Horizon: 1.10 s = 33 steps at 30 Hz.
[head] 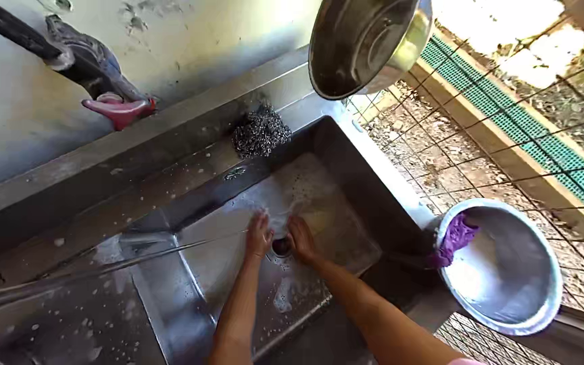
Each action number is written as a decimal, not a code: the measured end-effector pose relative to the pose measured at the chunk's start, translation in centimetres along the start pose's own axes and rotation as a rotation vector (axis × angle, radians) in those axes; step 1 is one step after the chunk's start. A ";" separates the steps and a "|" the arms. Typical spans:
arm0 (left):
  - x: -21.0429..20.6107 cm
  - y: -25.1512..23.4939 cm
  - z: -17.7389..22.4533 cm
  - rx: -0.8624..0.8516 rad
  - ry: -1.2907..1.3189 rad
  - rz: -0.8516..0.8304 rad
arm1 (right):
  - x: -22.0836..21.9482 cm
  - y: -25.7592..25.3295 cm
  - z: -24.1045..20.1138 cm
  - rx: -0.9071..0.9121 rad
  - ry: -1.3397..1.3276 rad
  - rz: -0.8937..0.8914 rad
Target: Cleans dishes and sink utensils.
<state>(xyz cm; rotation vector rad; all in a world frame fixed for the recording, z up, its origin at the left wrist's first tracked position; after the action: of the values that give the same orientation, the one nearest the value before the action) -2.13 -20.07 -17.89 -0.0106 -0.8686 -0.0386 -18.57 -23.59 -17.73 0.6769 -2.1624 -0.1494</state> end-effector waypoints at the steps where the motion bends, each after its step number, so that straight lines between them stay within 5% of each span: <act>1: -0.7 0.6 1.4 -0.029 0.065 -0.003 | 0.4 0.0 -0.7 0.068 -0.018 -0.027; 5: -3.0 7.2 6.9 -0.131 0.088 -0.071 | 7.5 -4.8 1.5 0.004 0.142 0.181; 7: -5.0 10.6 10.2 -0.263 0.038 -0.269 | 10.7 -7.4 4.3 -0.116 0.250 0.248; 11: -9.7 12.2 13.1 -0.539 0.139 -0.479 | 6.5 -7.5 3.4 -0.159 0.217 0.041; 16: -5.2 4.1 8.5 -0.350 -0.037 -0.327 | 2.1 -3.1 -2.2 0.060 -0.005 -0.104; 21: 1.3 1.9 2.0 -0.407 -0.186 -0.028 | 10.9 -12.0 -0.6 -0.127 0.059 0.257; 25: 4.1 0.1 -3.2 -0.027 -0.315 0.035 | 9.1 -17.0 0.4 -0.017 0.137 0.234; 30: 0.3 -1.3 -0.6 0.026 -0.137 -0.126 | 2.0 -9.3 -2.5 0.036 0.051 -0.102; 33: -0.6 2.2 2.6 -0.069 0.049 0.042 | 0.7 -2.0 -2.6 0.125 0.067 -0.235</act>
<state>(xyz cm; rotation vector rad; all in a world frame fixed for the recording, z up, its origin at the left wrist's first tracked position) -4.38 -17.82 -16.64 -0.0920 -0.8179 -0.0297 -16.10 -25.30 -16.20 0.9939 -2.0360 -0.1144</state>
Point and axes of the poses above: each hand's wrist, its own y-axis away from the middle knuckle, its own x-axis out of the back of the hand, z = x × y, the point moved 5 cm from there along -y, towards the middle knuckle, and after that the axes turned 15 degrees about -x, right-handed, at the moved point
